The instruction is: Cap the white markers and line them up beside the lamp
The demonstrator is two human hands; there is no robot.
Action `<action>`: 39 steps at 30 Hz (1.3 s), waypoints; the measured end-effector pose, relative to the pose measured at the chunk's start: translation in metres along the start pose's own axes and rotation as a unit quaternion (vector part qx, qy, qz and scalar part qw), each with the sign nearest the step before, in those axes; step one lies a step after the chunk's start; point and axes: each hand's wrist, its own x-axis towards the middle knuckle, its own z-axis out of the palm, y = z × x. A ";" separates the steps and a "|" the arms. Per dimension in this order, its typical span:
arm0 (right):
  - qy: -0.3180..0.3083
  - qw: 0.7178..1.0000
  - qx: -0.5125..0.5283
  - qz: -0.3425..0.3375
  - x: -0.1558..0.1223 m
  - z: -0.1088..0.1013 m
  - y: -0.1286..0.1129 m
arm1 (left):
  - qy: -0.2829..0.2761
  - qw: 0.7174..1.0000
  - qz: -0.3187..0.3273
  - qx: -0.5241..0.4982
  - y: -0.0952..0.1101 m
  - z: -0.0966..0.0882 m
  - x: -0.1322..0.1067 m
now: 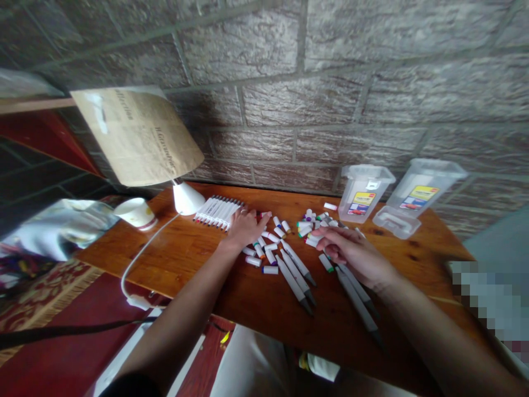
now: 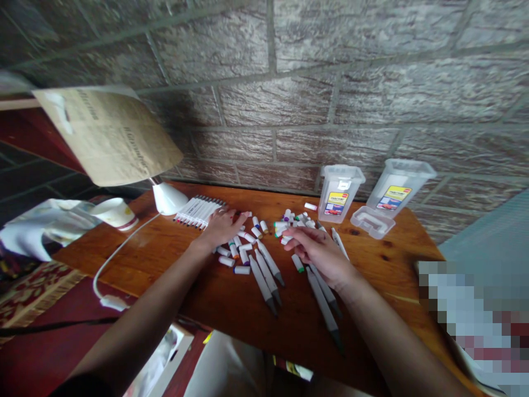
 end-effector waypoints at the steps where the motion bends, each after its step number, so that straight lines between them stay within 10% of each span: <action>1: 0.002 1.000 -0.001 0.002 0.000 0.000 -0.001 | -0.005 1.000 -0.002 0.002 0.000 0.000 0.000; 39: 0.006 1.000 -0.008 0.005 -0.001 0.001 -0.001 | -0.034 0.998 -0.027 -0.040 -0.002 0.006 0.007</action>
